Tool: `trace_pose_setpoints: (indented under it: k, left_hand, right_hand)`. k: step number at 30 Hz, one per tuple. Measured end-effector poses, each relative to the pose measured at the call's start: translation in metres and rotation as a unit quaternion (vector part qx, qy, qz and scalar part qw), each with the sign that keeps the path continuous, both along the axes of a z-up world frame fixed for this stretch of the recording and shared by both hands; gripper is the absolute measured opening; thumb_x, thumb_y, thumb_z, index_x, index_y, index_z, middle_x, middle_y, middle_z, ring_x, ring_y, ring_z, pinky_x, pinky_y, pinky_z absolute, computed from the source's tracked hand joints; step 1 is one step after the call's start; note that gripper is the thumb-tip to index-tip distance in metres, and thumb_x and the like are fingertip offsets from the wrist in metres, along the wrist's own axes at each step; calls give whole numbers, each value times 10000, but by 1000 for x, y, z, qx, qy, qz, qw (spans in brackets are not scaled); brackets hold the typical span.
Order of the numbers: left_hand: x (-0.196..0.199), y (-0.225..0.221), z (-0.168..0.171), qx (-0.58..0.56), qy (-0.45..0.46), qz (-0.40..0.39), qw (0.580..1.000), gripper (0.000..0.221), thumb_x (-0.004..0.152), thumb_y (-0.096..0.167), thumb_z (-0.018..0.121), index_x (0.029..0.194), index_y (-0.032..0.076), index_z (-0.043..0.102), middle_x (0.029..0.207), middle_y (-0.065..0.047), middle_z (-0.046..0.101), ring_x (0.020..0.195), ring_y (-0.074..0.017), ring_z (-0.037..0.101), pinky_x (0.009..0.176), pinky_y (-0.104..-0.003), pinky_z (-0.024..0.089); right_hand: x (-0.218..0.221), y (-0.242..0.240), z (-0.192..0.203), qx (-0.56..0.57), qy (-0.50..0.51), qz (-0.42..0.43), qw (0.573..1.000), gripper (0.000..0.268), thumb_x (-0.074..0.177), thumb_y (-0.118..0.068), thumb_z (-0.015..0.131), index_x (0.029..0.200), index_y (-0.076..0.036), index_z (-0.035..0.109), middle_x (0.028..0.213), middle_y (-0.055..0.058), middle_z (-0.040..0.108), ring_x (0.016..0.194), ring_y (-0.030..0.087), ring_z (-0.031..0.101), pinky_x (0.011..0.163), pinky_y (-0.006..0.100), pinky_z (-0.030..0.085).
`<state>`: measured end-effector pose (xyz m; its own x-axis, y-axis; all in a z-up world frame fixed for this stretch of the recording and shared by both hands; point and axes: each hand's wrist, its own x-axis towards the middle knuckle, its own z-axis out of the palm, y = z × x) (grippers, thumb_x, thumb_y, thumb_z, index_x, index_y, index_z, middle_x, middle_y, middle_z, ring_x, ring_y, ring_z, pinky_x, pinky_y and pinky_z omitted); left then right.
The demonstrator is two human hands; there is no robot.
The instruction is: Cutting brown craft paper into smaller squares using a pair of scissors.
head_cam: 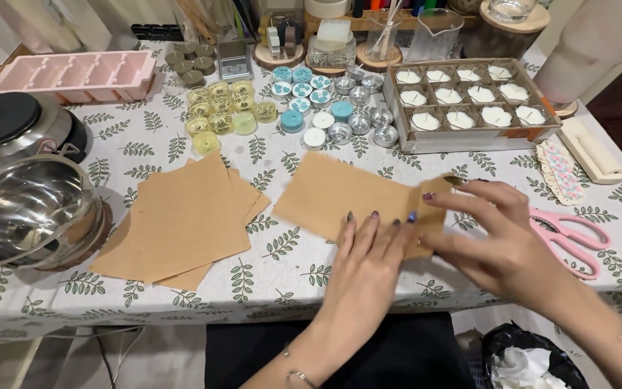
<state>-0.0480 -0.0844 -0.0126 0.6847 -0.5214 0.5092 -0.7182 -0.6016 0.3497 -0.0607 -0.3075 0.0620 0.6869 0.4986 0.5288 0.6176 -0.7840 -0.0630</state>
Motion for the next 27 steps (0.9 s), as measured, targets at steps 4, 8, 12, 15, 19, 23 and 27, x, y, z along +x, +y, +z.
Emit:
trace_pose_setpoints:
  k: [4,8,12,15,19,23,27]
  left_hand:
    - [-4,47,15,11,-67,-90,994,489,877,98,630,1365,133,623,1308,-70,684,1419,-350,504,1230,-587,244]
    - [-11,88,12,-3,-52,-130,990,543,848,111,649,1384,198,647,1324,-65,700,1363,-356,536,1191,-507,315]
    - [-15,98,2,-56,30,-72,995,388,884,118,682,1271,136,686,1203,-83,745,1182,-296,655,1069,-425,447]
    - [-15,91,10,-109,118,42,986,203,939,144,689,1136,119,725,974,-73,754,954,-256,698,931,-387,515]
    - [-5,72,35,-125,126,205,962,175,893,234,734,1027,121,742,692,-22,730,705,-232,669,776,-395,490]
    - [5,72,38,-138,86,244,956,304,843,262,754,1091,91,710,686,13,732,719,-226,671,729,-403,480]
    - [10,72,39,-119,125,259,950,336,844,282,751,1128,112,698,670,25,725,711,-208,672,694,-394,505]
  right_hand:
    - [-2,-3,11,-62,31,20,997,672,620,-339,839,1270,-227,709,1524,23,522,1377,391,410,1139,516,329]
    - [7,7,-2,-54,113,66,990,697,621,-332,839,1301,-226,732,1537,41,551,1418,402,421,1142,507,342]
    - [23,5,-31,51,289,141,946,399,779,-179,768,1178,-168,774,1283,36,738,1217,271,649,1023,400,481]
    - [44,7,-51,159,411,73,895,290,850,-153,712,1123,-79,775,1062,33,797,988,178,705,864,331,561]
    - [70,25,-44,299,530,-70,790,298,919,-225,680,1081,4,781,855,27,758,752,83,617,664,288,526]
    - [83,40,-35,313,542,-116,771,330,910,-256,689,1051,29,778,794,22,727,690,77,588,601,278,483]
    - [86,57,-27,228,489,-202,818,338,899,-299,688,995,14,773,703,96,708,598,147,591,562,334,487]
